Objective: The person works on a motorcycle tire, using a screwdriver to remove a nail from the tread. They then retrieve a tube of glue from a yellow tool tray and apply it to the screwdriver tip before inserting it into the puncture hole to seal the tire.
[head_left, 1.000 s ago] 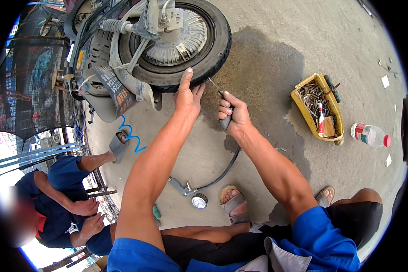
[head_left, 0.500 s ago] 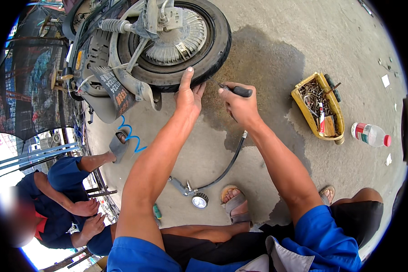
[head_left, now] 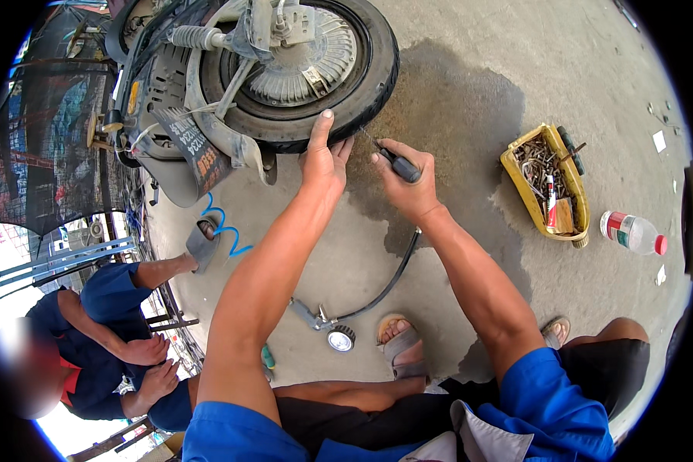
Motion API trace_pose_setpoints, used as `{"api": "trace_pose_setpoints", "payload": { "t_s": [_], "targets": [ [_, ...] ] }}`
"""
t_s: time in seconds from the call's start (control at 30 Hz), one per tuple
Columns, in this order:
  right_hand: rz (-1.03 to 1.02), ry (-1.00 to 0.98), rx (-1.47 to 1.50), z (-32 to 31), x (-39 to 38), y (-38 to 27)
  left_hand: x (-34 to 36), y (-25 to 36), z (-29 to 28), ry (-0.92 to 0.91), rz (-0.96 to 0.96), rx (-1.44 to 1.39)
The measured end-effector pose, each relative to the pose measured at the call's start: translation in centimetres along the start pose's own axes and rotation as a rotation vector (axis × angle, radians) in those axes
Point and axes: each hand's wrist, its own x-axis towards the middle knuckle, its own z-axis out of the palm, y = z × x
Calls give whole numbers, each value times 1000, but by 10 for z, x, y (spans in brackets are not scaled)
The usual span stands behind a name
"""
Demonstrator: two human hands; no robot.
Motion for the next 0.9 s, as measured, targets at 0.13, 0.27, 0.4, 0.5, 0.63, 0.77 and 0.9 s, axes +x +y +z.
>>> {"api": "trace_pose_setpoints", "payload": {
  "t_s": [0.13, 0.27, 0.4, 0.5, 0.63, 0.77, 0.9],
  "targets": [
    [1105, 120, 954, -2, 11, -27, 4, -3, -3, -10, 13, -5],
    [1403, 135, 1528, -10, 24, -12, 5, -3, -1, -21, 18, -8],
    [1457, 84, 1635, -13, 25, -12, 6, -2, -1, -9, 1, 4],
    [1345, 247, 1162, -8, 14, -29, 5, 0, 0, 0, -1, 7],
    [528, 308, 286, -41, -20, 9, 7, -2, 6, 25, -8, -15],
    [-280, -205, -712, -42, -9, -38, 11, 0, -6, 12, -4, -8],
    [-40, -366, -633, -31, 4, -29, 7, 0, -1, 12, -8, 6]
  ]
}}
